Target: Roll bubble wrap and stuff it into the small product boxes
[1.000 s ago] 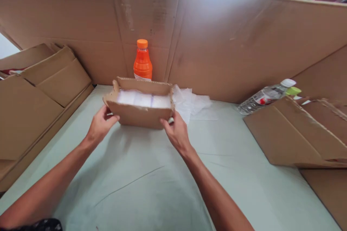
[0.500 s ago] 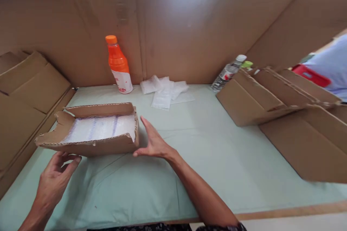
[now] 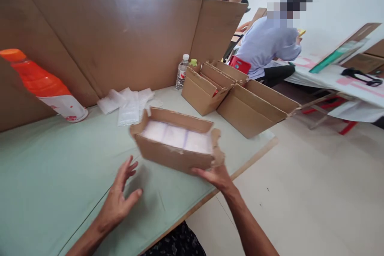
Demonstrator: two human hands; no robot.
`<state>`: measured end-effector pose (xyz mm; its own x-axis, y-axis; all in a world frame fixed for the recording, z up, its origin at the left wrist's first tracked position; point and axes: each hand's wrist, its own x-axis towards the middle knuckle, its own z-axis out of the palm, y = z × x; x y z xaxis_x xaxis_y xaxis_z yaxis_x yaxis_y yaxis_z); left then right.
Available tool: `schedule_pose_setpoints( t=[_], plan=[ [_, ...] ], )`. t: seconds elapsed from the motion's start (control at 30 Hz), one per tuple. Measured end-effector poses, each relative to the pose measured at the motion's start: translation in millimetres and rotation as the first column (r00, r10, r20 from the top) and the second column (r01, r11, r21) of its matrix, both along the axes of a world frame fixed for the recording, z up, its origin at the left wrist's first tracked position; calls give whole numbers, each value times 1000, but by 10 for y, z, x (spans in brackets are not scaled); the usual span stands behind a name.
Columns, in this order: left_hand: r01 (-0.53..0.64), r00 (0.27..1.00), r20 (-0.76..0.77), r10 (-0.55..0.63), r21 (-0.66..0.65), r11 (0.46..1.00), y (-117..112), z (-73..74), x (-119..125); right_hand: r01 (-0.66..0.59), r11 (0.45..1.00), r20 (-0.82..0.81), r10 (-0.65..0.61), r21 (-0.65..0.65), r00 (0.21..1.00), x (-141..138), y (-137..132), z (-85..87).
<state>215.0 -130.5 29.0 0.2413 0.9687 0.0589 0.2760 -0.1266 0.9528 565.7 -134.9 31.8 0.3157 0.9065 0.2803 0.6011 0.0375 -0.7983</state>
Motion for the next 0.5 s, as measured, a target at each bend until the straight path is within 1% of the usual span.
schedule_pose_setpoints(
  t=[0.03,0.1,0.13,0.2,0.27,0.33,0.4,0.5],
  plan=[
    [64,997,-36,-62,37,997,-18,-31,174,100,995,-11,-100,-4,995,195,-104,12],
    [171,980,-114,-160,86,982,-98,-118,434,286,958,-35,-286,2,958,525,-225,59],
    [218,968,-152,-201,100,971,-149,-169,516,370,928,-50,-368,33,928,665,-244,89],
    [289,941,-215,-260,116,950,-244,-268,597,468,878,-55,-465,98,884,904,-212,144],
    [317,927,-250,-279,127,940,-304,-341,597,508,850,-29,-509,140,860,1093,-119,167],
    [311,928,-258,-270,133,941,-325,-375,560,543,828,-4,-548,141,837,1230,-6,143],
    [280,940,-242,-242,141,949,-321,-375,519,586,797,9,-593,149,805,1311,96,87],
    [251,953,-209,-218,147,957,-310,-352,478,612,774,16,-622,162,783,1362,188,16]
  ],
)
